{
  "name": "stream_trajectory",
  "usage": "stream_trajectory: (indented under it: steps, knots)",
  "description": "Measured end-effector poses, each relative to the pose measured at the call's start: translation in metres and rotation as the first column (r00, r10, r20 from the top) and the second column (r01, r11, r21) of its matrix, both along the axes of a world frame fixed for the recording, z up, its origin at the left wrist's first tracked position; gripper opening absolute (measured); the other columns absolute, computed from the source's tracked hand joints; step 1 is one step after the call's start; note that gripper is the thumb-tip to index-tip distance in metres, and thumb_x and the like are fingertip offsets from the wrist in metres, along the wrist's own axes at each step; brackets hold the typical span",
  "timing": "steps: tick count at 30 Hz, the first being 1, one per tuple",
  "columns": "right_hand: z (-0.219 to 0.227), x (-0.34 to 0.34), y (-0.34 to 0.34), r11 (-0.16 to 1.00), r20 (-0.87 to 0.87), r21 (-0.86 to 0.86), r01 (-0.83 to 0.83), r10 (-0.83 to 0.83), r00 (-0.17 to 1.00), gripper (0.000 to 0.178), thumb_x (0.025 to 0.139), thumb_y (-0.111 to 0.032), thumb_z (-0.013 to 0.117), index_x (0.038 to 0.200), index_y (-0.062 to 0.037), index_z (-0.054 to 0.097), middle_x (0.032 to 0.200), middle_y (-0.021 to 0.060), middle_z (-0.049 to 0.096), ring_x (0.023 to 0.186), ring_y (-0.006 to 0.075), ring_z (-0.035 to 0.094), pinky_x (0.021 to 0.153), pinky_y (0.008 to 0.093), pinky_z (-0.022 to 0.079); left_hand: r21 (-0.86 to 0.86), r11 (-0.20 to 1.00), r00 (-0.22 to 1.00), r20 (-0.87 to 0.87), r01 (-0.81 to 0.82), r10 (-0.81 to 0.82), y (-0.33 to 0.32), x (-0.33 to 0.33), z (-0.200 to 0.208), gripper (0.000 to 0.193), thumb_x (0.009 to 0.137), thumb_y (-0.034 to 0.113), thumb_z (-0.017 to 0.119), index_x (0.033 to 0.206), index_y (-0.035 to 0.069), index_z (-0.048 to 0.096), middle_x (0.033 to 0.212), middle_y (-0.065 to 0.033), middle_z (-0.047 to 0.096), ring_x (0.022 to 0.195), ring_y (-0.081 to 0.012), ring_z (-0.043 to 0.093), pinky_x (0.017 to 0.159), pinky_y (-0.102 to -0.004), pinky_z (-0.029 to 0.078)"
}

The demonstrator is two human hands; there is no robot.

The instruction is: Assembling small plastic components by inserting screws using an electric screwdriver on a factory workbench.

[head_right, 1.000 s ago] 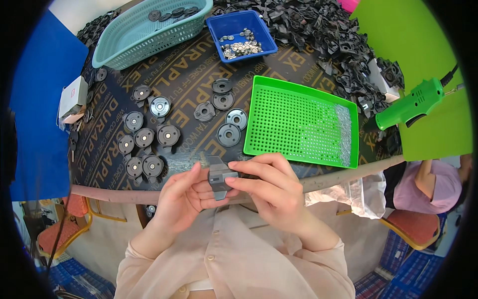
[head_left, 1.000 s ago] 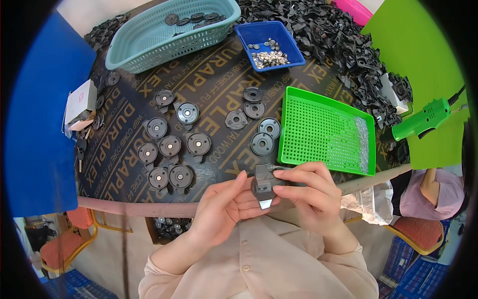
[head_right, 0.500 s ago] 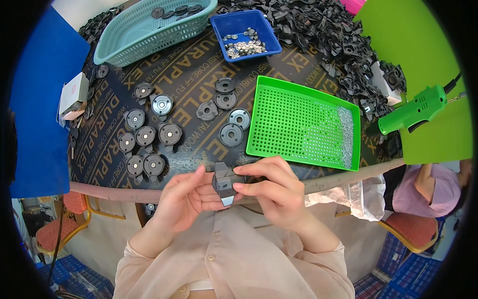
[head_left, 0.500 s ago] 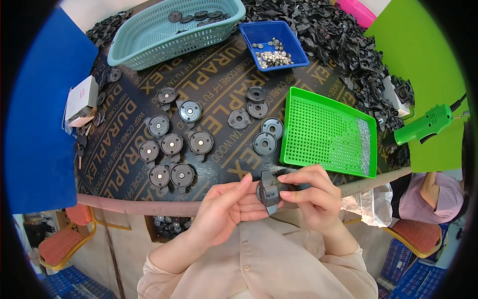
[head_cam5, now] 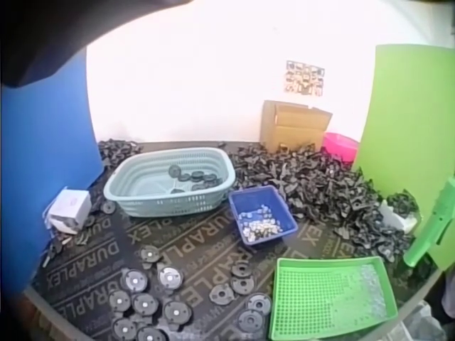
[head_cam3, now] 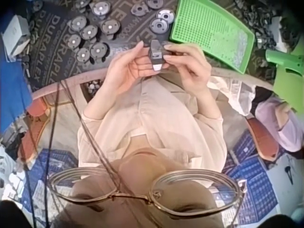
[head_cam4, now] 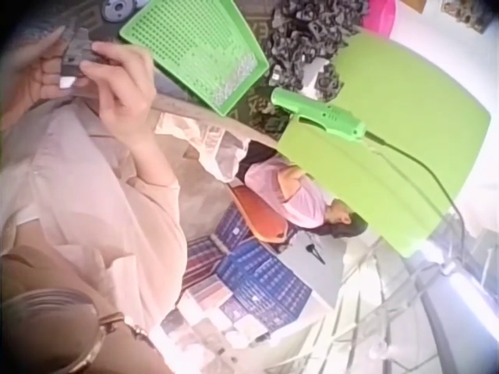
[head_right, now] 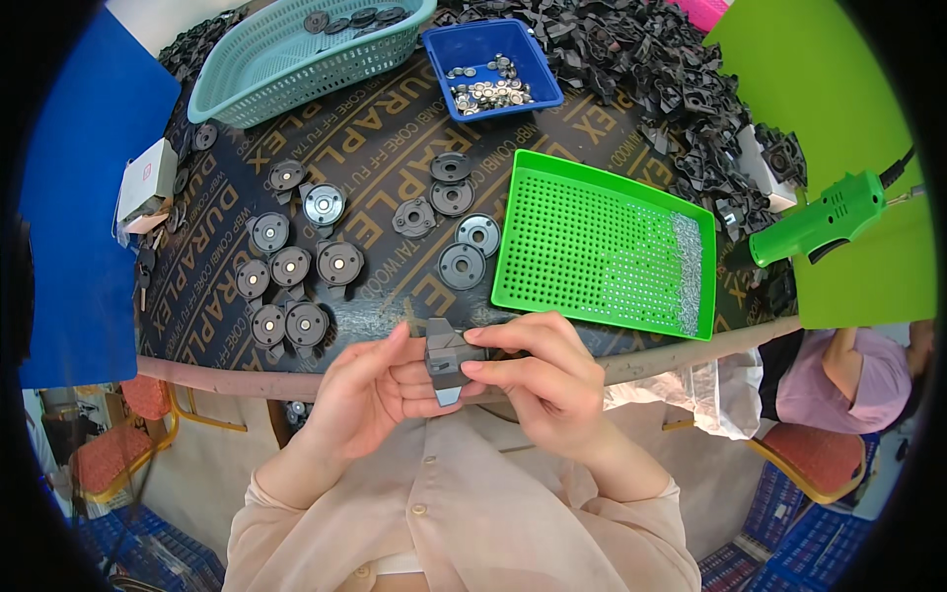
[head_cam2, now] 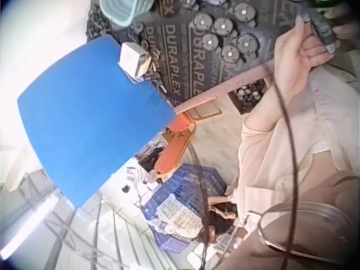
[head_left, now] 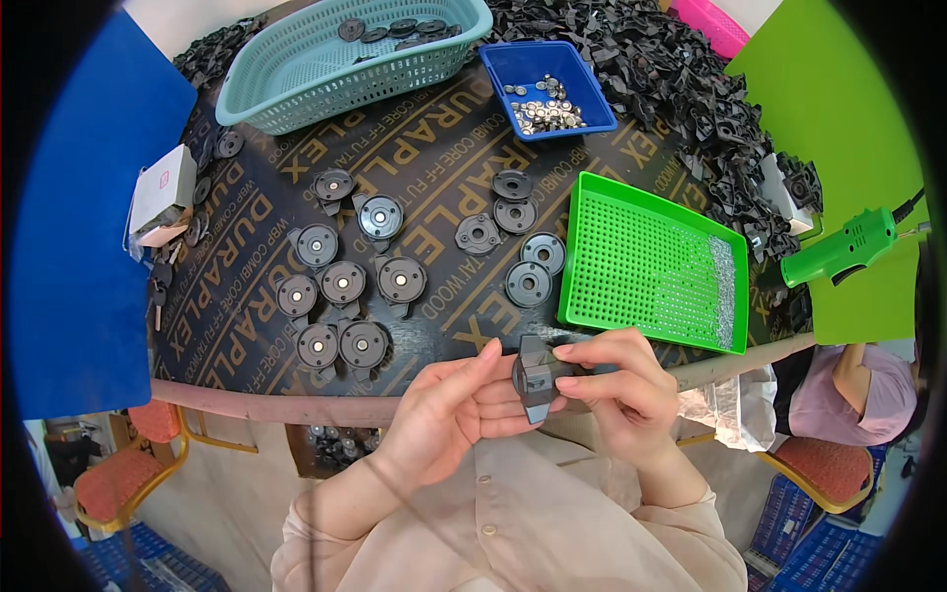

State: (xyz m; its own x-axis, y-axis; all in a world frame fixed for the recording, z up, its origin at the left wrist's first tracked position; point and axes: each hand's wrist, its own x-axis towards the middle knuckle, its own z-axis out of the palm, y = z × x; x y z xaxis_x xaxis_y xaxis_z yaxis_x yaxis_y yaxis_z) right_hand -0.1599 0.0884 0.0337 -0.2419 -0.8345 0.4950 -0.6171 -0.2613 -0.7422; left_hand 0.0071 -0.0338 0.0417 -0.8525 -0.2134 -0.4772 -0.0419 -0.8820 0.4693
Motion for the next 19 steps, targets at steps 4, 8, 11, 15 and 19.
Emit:
stream_trajectory:
  steps: [4,8,11,15,19]
  knots:
    - [0.000,0.001,-0.002,1.000,-0.031,-0.003,-0.004,0.003,1.000,0.025,0.065,0.010,0.065,0.085,-0.0045,0.069,0.098,0.0142,0.067,0.083,0.0261,0.060,0.071,0.0333,0.048,-0.024,1.000,1.000,-0.014,-0.001,0.000,0.001,0.002,0.000,0.051,0.101,0.037,0.039,0.125,-0.007,0.051,0.114,-0.0197,0.063,0.106,-0.0276,0.064,0.091,-0.0355,0.052]
    - [0.003,0.002,-0.001,0.998,-0.041,-0.004,-0.061,0.061,0.997,0.025,0.063,0.010,0.064,0.083,-0.0051,0.070,0.098,0.0132,0.067,0.083,0.0265,0.061,0.072,0.0342,0.049,-0.036,0.999,1.000,0.023,-0.013,0.014,0.004,0.008,-0.010,0.037,0.096,0.023,0.053,0.121,-0.004,0.055,0.103,-0.0110,0.066,0.095,-0.0186,0.065,0.083,-0.0289,0.052]
    - [0.005,0.000,0.000,0.988,-0.056,-0.015,-0.156,0.155,0.986,0.024,0.063,0.006,0.068,0.084,-0.0049,0.071,0.100,0.0110,0.066,0.088,0.0256,0.060,0.071,0.0326,0.051,-0.218,0.975,0.998,0.062,0.034,-0.021,0.000,0.011,-0.003,0.026,0.090,0.012,0.062,0.113,-0.001,0.060,0.092,-0.0041,0.064,0.086,-0.0120,0.063,0.076,-0.0247,0.050]
    - [0.040,-0.016,-0.024,0.980,-0.126,0.070,-0.184,0.192,0.973,0.024,0.067,0.003,0.071,0.090,-0.0053,0.069,0.100,0.0089,0.066,0.090,0.0252,0.062,0.075,0.0315,0.051,-0.696,0.714,0.997,0.035,0.071,-0.065,-0.028,0.019,0.022,0.017,0.084,0.001,0.066,0.100,-0.002,0.064,0.095,-0.0041,0.061,0.086,-0.0123,0.062,0.073,-0.0250,0.050]
    - [0.060,-0.084,-0.105,0.932,-0.133,0.357,0.060,-0.013,0.991,0.025,0.080,-0.011,0.069,0.105,-0.0096,0.067,0.103,0.0080,0.067,0.099,0.0274,0.061,0.084,0.0356,0.048,-0.944,-0.310,0.979,0.055,0.115,0.194,-0.115,-0.010,0.030,0.022,0.085,0.011,0.068,0.107,0.009,0.069,0.104,-0.0101,0.062,0.081,-0.0254,0.064,0.078,-0.0319,0.052]
